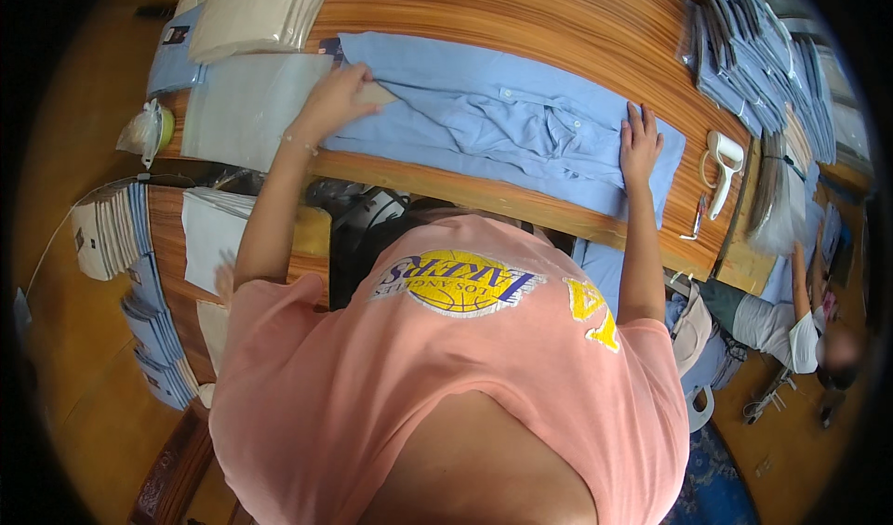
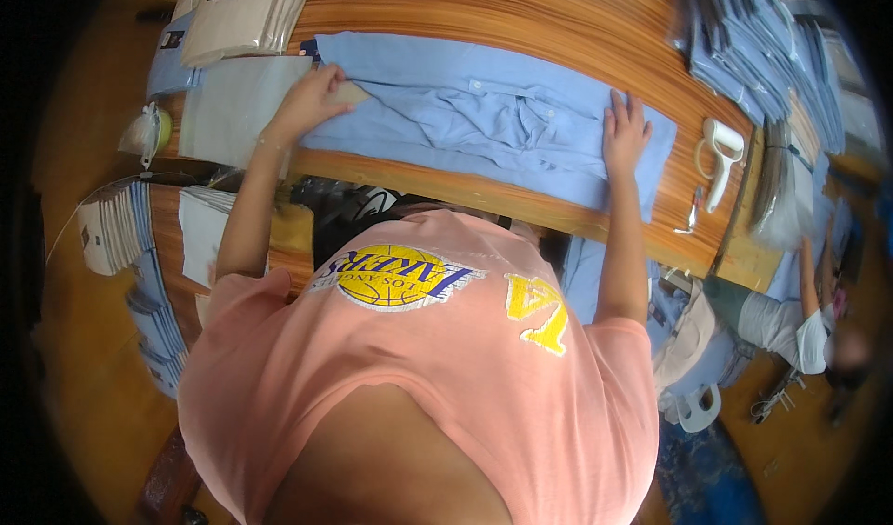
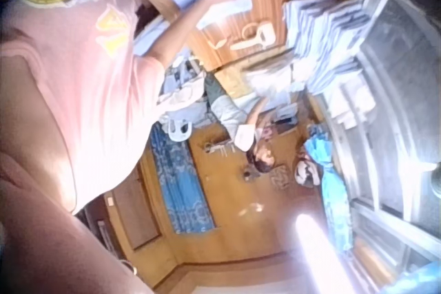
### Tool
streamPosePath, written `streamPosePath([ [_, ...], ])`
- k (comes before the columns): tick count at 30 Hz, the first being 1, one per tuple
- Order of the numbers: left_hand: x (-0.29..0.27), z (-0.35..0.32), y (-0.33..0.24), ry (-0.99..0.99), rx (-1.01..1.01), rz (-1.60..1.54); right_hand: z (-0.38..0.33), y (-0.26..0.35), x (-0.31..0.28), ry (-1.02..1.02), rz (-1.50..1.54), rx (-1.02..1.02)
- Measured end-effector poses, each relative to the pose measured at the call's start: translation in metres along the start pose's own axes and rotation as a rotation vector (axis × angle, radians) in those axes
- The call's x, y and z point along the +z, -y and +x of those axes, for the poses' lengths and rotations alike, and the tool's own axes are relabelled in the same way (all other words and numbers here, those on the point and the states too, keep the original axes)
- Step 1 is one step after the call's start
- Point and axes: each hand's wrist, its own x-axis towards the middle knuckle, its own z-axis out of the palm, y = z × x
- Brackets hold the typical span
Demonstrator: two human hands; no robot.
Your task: The person folds shirts by placing a cardboard guide on the back, folding the sleeves and sides over it, and kemudian placing the folded shirt into a plastic bag.
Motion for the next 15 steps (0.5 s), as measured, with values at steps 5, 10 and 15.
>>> streamPosePath([
  [5, 0.025, -0.023, 0.017, 0.015, 0.061, 0.016, 0.001, 0.003, 0.001, -0.025, 0.007, -0.02],
  [10, 0.036, -0.022, 0.025, -0.11, 0.079, -0.177, 0.001, 0.004, 0.0, -0.013, 0.005, -0.017],
  [15, 0.034, -0.019, 0.02, -0.123, 0.058, -0.123, 0.0, 0.0, -0.001, -0.011, 0.023, -0.023],
])
